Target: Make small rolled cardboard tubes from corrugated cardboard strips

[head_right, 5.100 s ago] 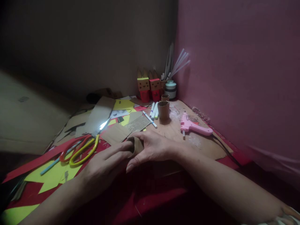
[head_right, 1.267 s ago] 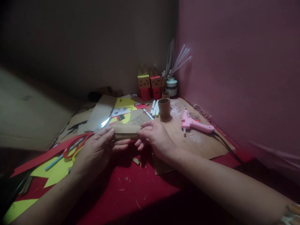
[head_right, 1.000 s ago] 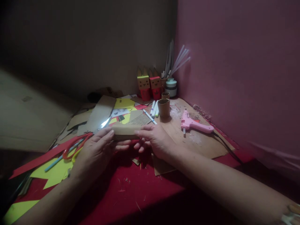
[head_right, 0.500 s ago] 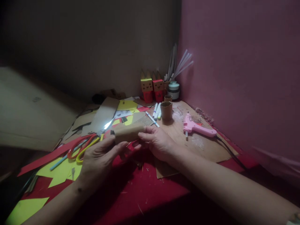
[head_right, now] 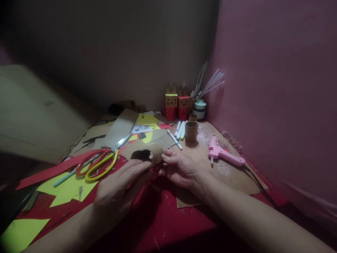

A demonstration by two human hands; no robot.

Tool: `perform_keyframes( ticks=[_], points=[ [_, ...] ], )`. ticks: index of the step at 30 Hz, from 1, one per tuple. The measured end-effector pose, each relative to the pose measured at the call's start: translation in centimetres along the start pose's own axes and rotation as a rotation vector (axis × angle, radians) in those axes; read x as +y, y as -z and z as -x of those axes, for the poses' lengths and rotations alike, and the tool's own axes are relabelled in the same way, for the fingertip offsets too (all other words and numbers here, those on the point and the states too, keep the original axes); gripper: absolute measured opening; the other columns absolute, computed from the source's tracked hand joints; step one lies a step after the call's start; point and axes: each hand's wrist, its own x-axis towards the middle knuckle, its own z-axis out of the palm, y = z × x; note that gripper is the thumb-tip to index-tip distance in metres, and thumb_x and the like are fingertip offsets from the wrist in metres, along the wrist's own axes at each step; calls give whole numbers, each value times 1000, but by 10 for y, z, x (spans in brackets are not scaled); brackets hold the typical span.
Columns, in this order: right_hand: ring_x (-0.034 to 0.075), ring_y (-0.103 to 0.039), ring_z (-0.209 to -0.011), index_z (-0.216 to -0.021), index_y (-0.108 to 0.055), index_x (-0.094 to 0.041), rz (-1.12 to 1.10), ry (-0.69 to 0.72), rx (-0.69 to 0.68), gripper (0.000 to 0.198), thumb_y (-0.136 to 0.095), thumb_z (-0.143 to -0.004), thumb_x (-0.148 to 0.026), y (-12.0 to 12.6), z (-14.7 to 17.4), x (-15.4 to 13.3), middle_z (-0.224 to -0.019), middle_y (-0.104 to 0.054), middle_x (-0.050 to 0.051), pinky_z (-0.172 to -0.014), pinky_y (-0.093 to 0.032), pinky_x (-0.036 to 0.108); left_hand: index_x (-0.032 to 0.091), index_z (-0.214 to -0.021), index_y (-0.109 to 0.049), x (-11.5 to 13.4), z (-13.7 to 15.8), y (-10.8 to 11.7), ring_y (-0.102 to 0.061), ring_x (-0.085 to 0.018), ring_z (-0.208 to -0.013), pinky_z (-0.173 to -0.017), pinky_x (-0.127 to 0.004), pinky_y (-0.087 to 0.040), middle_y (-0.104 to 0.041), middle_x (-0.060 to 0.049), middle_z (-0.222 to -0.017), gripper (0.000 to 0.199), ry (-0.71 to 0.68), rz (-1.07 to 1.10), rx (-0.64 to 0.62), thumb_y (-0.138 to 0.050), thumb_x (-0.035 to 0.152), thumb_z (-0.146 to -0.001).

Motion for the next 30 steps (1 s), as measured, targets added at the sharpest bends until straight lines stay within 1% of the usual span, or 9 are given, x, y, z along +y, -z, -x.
perform_keyframes(
  ticks=[2, 5, 9, 12, 15, 20, 24, 27, 30],
  points=[
    [11, -55, -60, -83, -60, -12, 14, -5, -17, 13, -67, -72, -12, 1, 0, 0, -71, -62, 2, -57, -45, 23, 12, -115, -60, -2, 4, -2, -65, -14, -85, -74, -21, -54, -67, -9, -96, 34, -123, -104, -39, -55, 1, -83],
    [10, -53, -60, -79, -60, -13, 20, -6, -3, 10, -66, -71, -9, 1, 0, 0, -69, -60, 1, -60, -44, 23, 5, -121, -53, -2, 9, -2, -62, -19, -96, -78, -26, -55, -64, -16, -104, 40, -186, -172, -116, -52, -3, -83],
    [9, -49, -58, -77, -62, -13, 1, -33, -8, 14, -66, -65, -6, -1, 1, 0, -64, -57, -1, -58, -43, 23, -2, -128, -46, 2, 9, 2, -62, -23, -96, -73, -31, -57, -63, -21, -104, 42, -261, -182, -201, -46, 0, -85],
    [10, -51, -60, -78, -63, -13, 0, -28, -4, 17, -66, -63, -6, -4, 1, 0, -72, -62, 1, -56, -43, 23, -3, -129, -44, 5, 6, 6, -64, -23, -88, -67, -33, -58, -65, -22, -102, 41, -293, -185, -249, -40, 4, -88],
    [12, -54, -66, -80, -63, -14, -12, -5, 18, 22, -65, -60, -5, -6, 2, -1, -75, -64, 1, -63, -47, 24, -1, -126, -49, 9, 6, 7, -66, -22, -81, -61, -33, -57, -66, -23, -103, 40, -318, -276, -223, -38, 6, -88],
    [12, -58, -77, -85, -63, -17, -6, 53, 96, 23, -62, -66, -5, -2, 2, 1, -81, -65, 1, -81, -48, 22, -2, -119, -55, 19, 7, 5, -67, -26, -83, -62, -37, -58, -68, -25, -100, 39, -425, -416, -154, -34, 8, -87],
    [13, -59, -78, -85, -62, -20, 44, 162, 166, 19, -62, -68, -10, 2, 2, 3, -79, -66, 0, -79, -50, 24, -6, -116, -56, 23, 7, 4, -67, -26, -77, -57, -37, -56, -68, -28, -98, 38, -461, -396, -144, -35, 6, -86],
    [18, -61, -83, -84, -63, -19, 106, 100, 136, 17, -64, -67, -16, 1, 2, 3, -78, -66, 3, -78, -51, 30, -3, -120, -54, 21, 8, 5, -67, -25, -82, -62, -37, -57, -67, -26, -102, 39, -436, -363, -144, -36, 8, -87],
    [16, -61, -81, -85, -65, -17, 77, 78, 128, 21, -66, -65, -13, -2, 3, 2, -79, -68, 3, -77, -52, 26, 0, -124, -53, 17, 10, 6, -67, -25, -86, -65, -36, -58, -67, -25, -104, 40, -397, -336, -131, -38, 9, -87]
  ],
)
